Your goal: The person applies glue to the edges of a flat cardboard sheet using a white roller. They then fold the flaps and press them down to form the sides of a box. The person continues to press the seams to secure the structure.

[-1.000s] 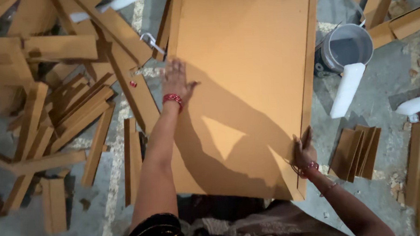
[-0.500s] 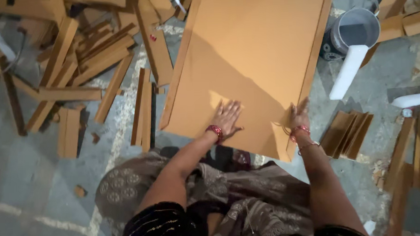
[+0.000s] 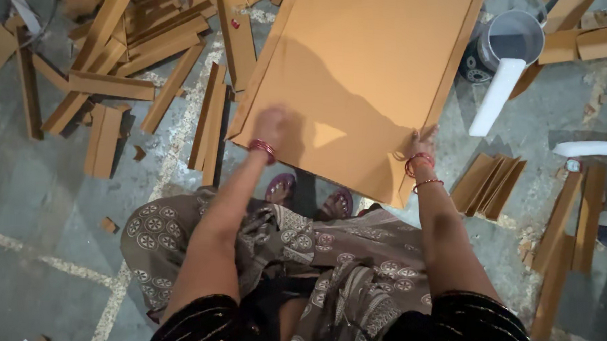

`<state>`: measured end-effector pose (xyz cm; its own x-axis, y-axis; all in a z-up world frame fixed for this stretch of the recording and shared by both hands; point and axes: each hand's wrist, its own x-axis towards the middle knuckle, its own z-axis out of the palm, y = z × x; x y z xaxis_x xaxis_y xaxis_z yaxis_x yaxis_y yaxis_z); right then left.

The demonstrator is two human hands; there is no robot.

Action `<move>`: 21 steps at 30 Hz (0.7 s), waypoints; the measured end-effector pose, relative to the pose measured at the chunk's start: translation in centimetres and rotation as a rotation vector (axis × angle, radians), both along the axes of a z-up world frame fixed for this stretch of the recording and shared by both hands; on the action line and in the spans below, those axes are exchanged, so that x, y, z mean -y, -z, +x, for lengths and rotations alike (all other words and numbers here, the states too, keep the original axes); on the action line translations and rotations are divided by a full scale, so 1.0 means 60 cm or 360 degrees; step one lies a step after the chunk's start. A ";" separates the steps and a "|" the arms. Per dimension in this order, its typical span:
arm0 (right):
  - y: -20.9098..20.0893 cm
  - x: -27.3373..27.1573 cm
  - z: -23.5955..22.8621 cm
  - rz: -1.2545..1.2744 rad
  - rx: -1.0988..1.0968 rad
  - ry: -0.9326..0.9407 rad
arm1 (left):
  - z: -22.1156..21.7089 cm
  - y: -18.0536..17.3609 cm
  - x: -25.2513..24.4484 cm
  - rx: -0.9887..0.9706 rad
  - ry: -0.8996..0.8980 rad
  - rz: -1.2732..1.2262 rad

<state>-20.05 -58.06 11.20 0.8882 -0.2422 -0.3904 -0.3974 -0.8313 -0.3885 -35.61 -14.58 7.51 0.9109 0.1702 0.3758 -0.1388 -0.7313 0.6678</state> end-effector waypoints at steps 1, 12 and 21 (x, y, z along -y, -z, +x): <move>-0.003 -0.002 0.000 0.0002 0.0058 -0.0033 | -0.004 -0.001 -0.037 0.0172 -0.0217 0.0169; 0.033 -0.106 -0.026 -0.1196 0.0607 -0.1153 | -0.061 0.040 -0.151 -0.1030 -0.0778 -0.0216; 0.040 -0.172 -0.006 -0.0864 0.0004 -0.0882 | -0.054 0.046 -0.159 -0.0992 -0.0674 -0.0309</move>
<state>-20.40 -47.73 8.81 0.9362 0.0806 -0.3421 0.1321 -0.9827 0.1299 -38.83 -5.01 4.72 0.7869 0.5613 -0.2564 0.5694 -0.5003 0.6523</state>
